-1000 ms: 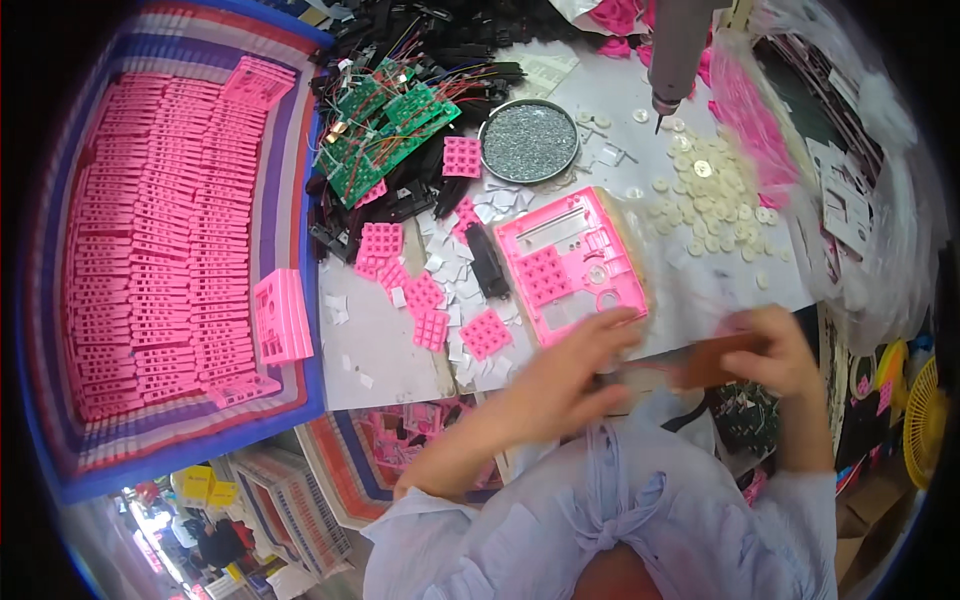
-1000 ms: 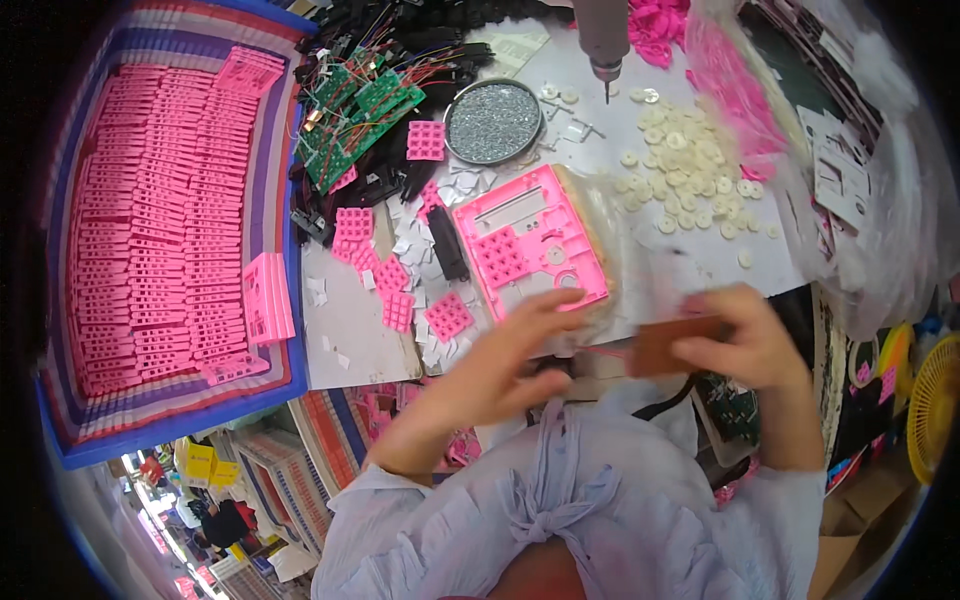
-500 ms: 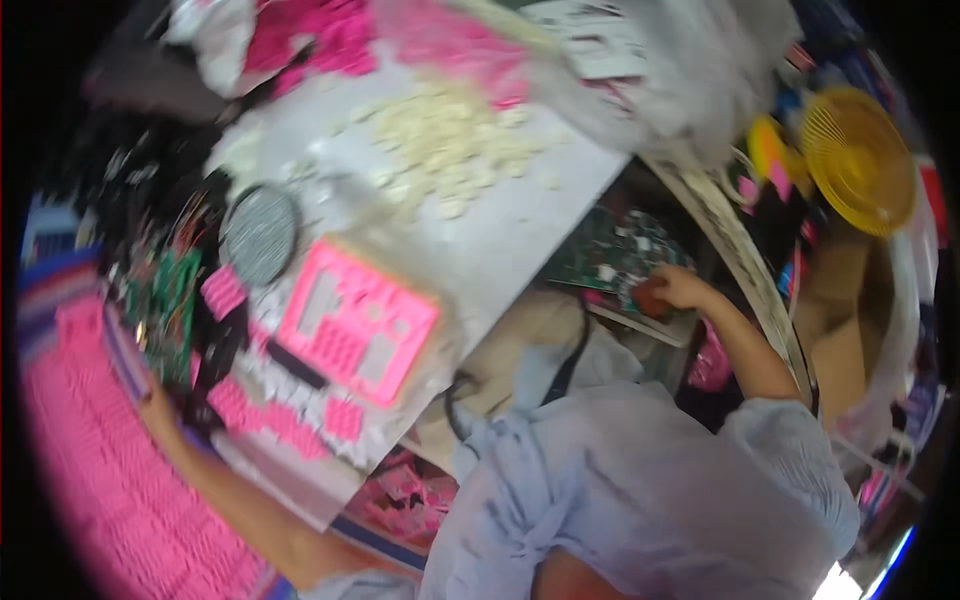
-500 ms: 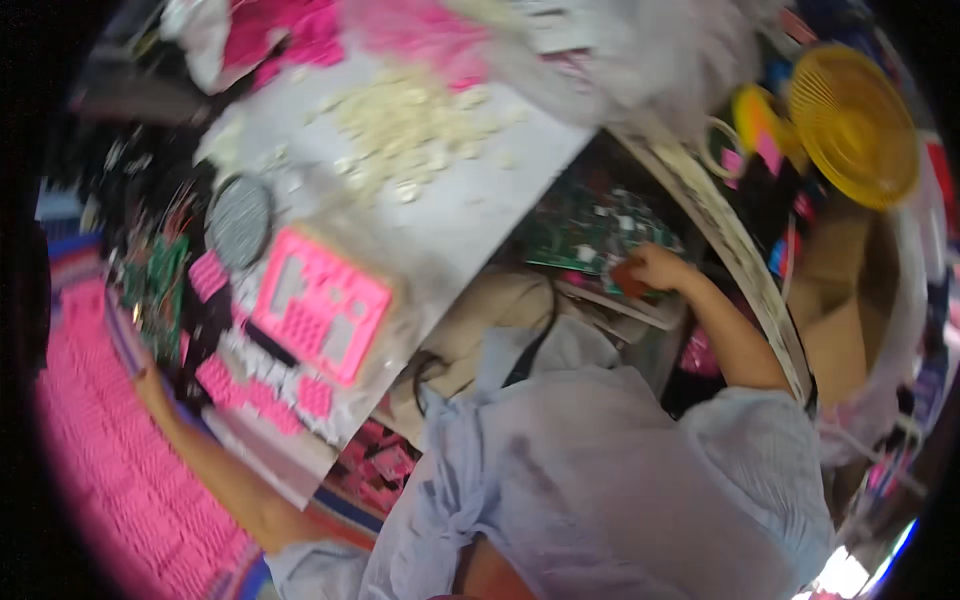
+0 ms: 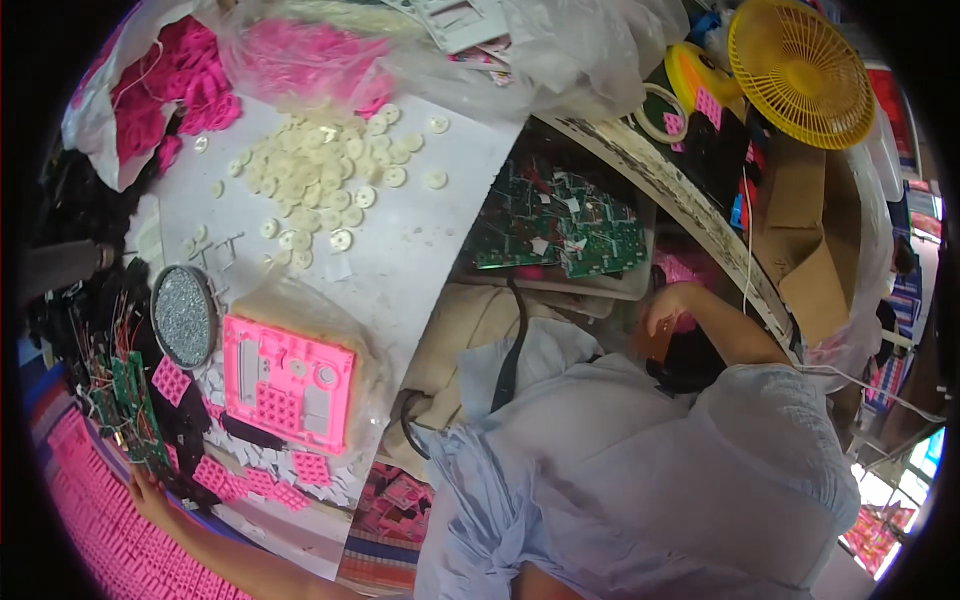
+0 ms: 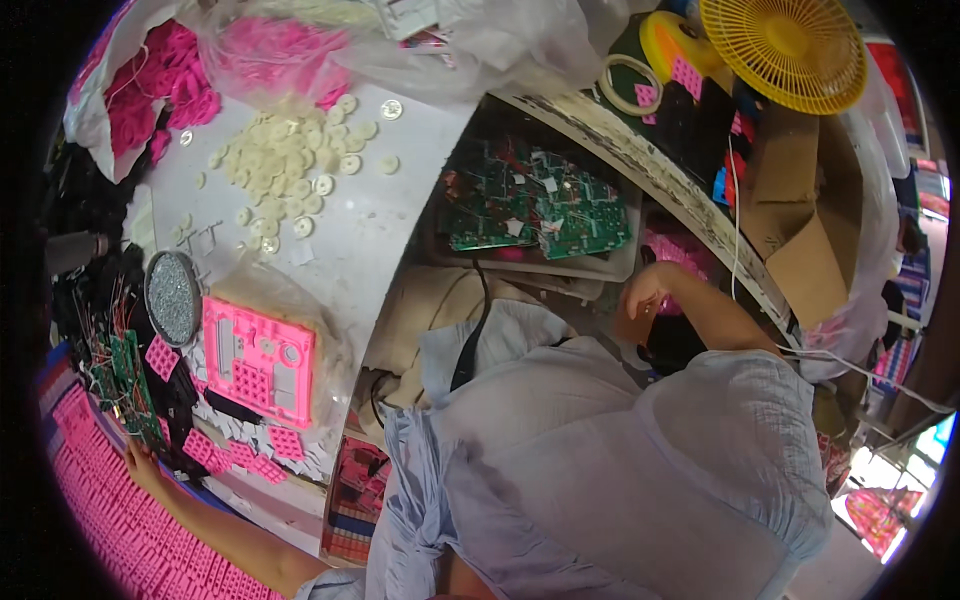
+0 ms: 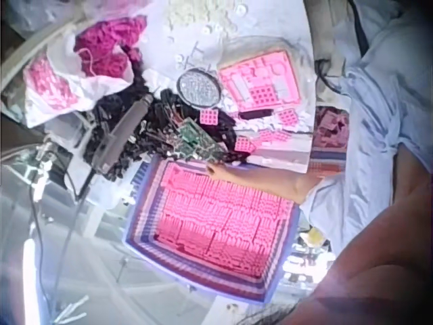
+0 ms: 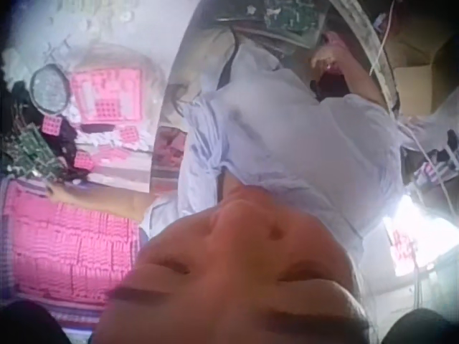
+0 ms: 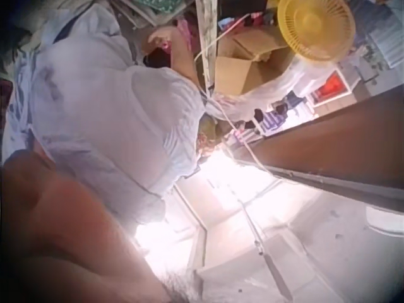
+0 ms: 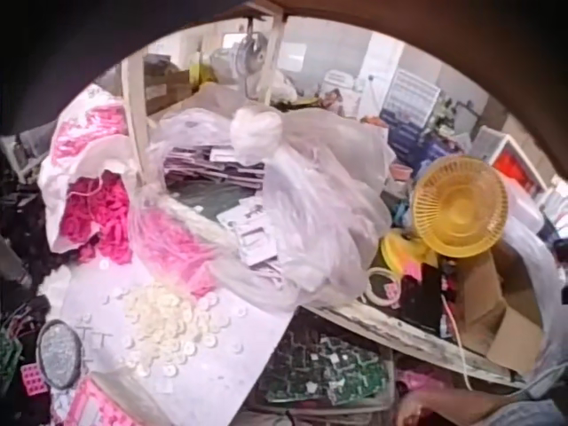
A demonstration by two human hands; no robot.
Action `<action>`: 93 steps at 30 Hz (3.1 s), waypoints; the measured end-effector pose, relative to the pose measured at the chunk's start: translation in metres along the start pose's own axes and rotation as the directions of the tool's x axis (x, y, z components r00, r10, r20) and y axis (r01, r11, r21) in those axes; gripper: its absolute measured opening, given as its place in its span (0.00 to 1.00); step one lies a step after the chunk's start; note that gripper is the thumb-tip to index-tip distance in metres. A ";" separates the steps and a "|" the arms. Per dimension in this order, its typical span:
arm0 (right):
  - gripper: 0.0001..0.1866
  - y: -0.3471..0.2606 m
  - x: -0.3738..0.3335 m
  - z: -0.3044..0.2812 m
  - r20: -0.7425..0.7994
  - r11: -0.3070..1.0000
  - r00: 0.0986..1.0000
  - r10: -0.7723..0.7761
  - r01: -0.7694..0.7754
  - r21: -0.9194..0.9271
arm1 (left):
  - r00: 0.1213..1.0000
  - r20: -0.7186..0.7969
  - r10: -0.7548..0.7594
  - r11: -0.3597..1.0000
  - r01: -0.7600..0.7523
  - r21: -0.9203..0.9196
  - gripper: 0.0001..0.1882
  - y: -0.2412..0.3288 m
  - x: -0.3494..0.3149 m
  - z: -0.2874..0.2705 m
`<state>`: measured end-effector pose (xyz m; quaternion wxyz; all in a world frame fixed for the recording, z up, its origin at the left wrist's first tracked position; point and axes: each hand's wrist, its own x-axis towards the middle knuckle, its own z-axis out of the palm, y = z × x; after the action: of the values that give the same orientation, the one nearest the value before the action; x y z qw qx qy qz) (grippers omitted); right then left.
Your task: Assembling internal circuit boards and external keypads into a pink toy calculator casing.
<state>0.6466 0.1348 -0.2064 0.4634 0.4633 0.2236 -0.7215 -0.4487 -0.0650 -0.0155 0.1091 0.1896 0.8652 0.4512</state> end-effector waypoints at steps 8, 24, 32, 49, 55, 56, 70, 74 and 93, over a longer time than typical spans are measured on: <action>0.16 0.053 0.204 -0.001 -0.190 0.613 0.955 -0.227 0.292 0.734 | 0.999 -0.033 -0.014 0.998 0.016 0.068 0.16 0.006 -0.054 -0.003; 0.20 -0.021 0.201 0.033 -0.678 0.849 0.630 -0.380 0.529 0.016 | 0.975 -0.059 0.214 0.844 -0.154 0.513 0.17 0.050 -0.092 0.054; 0.18 -0.106 0.123 0.043 -0.537 0.791 0.590 -0.604 0.360 -0.494 | 0.816 -0.320 0.481 0.801 -0.261 0.539 0.15 0.106 -0.038 0.063; 0.16 -0.129 0.067 0.036 -0.357 0.569 0.536 -0.765 0.304 -0.764 | 0.435 -0.380 0.817 0.573 -0.526 0.629 0.10 0.192 -0.040 0.058; 0.16 -0.164 0.045 0.022 -0.314 0.456 0.384 -0.868 0.368 -0.810 | 0.752 -0.370 0.546 0.792 -0.317 0.523 0.15 0.157 -0.070 0.022; 0.16 -0.172 0.044 0.020 -0.331 0.466 0.401 -0.854 0.306 -0.830 | 0.856 -0.393 0.335 0.893 -0.156 0.421 0.16 0.141 -0.062 0.020; 0.16 -0.197 0.025 0.038 -0.307 0.419 0.356 -0.883 0.302 -0.856 | 0.898 -0.423 0.124 0.754 0.192 0.628 0.16 0.163 -0.017 0.088; 0.16 -0.204 0.008 0.053 -0.355 0.475 0.461 -0.813 0.174 -0.862 | 0.893 -0.389 0.228 0.725 0.112 0.680 0.14 0.149 -0.009 0.074; 0.17 -0.210 0.015 0.041 -0.359 0.481 0.443 -0.822 0.202 -0.853 | 0.985 0.134 0.112 0.977 -0.134 0.167 0.18 0.169 -0.019 0.054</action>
<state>0.4414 0.1956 -0.2230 0.1942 0.3922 0.7894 -0.4305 -0.3732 0.0555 0.0932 0.1175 0.2793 0.8796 0.3667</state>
